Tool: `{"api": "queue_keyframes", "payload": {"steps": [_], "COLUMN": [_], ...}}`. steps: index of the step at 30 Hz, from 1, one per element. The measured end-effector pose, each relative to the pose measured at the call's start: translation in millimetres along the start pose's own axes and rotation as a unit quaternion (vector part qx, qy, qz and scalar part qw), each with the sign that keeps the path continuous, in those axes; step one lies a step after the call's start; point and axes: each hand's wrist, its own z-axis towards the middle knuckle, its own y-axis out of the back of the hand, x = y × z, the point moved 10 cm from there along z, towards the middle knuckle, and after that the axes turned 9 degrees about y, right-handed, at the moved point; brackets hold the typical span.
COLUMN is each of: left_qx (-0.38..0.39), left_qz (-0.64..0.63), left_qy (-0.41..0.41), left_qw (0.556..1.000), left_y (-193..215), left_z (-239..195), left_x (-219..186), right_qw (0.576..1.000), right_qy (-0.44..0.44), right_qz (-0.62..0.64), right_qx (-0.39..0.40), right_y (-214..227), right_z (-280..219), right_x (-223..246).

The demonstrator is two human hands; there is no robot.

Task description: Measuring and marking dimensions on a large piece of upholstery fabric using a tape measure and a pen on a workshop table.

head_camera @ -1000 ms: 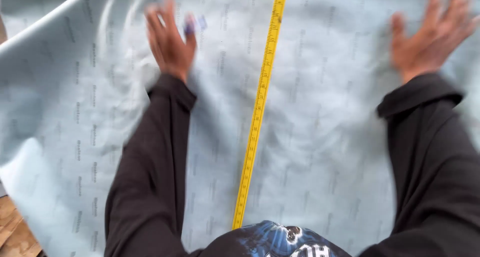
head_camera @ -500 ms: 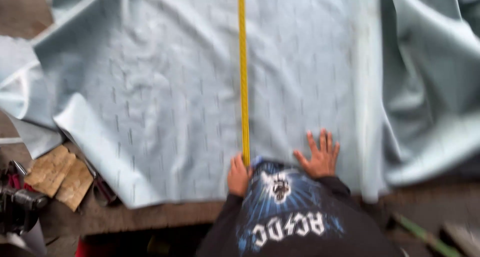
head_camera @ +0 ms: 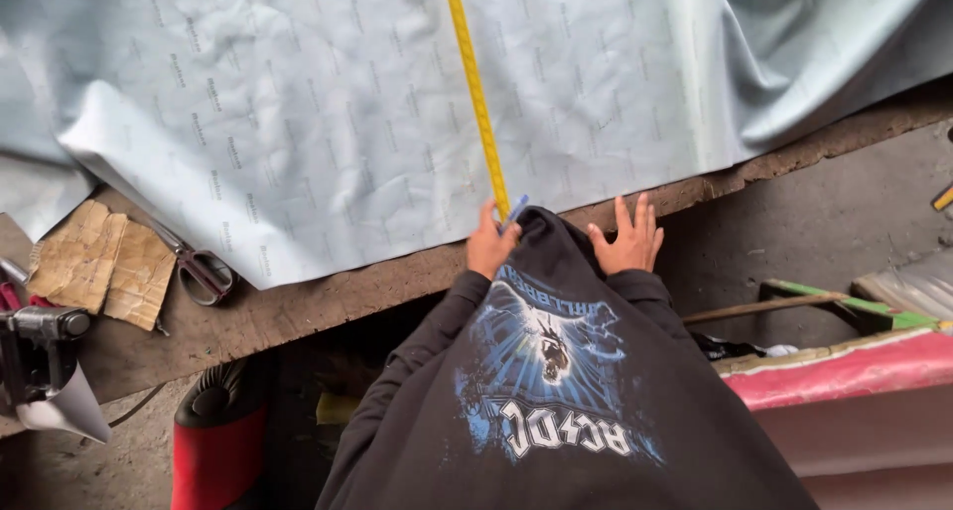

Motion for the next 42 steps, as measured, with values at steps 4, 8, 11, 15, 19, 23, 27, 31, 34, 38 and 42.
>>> {"api": "queue_keyframes", "payload": {"steps": [4,8,11,15,19,23,27,31,34,38,42], "left_qx": [0.038,0.093,0.065,0.049,0.023,0.019,0.077,-0.007,-0.155,-0.232,-0.228], "left_qz": [0.065,0.049,0.042,0.097,0.156,0.171,0.224,0.24,0.246,0.231,0.243], "left_qy": [-0.077,-0.083,-0.022,-0.056,-0.061,-0.025,-0.062,-0.077,-0.114,-0.079,-0.105], "left_qw": [0.994,0.991,0.997,0.992,0.986,0.985,0.97,0.968,0.95,0.942,0.937], "left_y": [-72.1,-104.3,-86.6,-102.8,-99.7,-78.3,-72.3,11.5,96.6,200.0,252.4], "left_z": [-23.3,-60.5,-63.4,-38.7,-38.7,-50.7,-68.9,-66.5,-35.7,-16.5,-20.4], "left_x": [22.1,-1.1,-43.0,-45.2,-27.9,9.8,43.4,40.8,65.5,100.9,107.1], "right_qw": [0.999,0.982,0.96,0.914,0.884,0.916,0.914,0.896,0.898,0.938,0.908], "right_qy": [-0.009,-0.08,-0.13,-0.106,-0.078,-0.089,-0.093,-0.056,-0.072,-0.193,-0.305], "right_qz": [0.04,0.168,0.192,0.315,0.399,0.307,0.287,0.261,0.14,0.155,0.284], "right_qx": [-0.015,0.039,0.155,0.233,0.23,0.243,0.271,0.355,0.411,0.244,0.043], "right_y": [-19.4,-90.6,-136.5,-162.1,-167.7,-179.7,-89.7,-137.5,-168.8,-115.9,-68.0], "right_z": [-7.4,-3.3,-10.3,-22.3,-18.0,-20.7,-71.5,-141.2,-209.3,-224.8,-163.0], "right_x": [1.5,-46.1,-67.5,-57.0,-46.0,-79.5,-37.2,-90.4,-166.2,-203.5,-200.1]}}
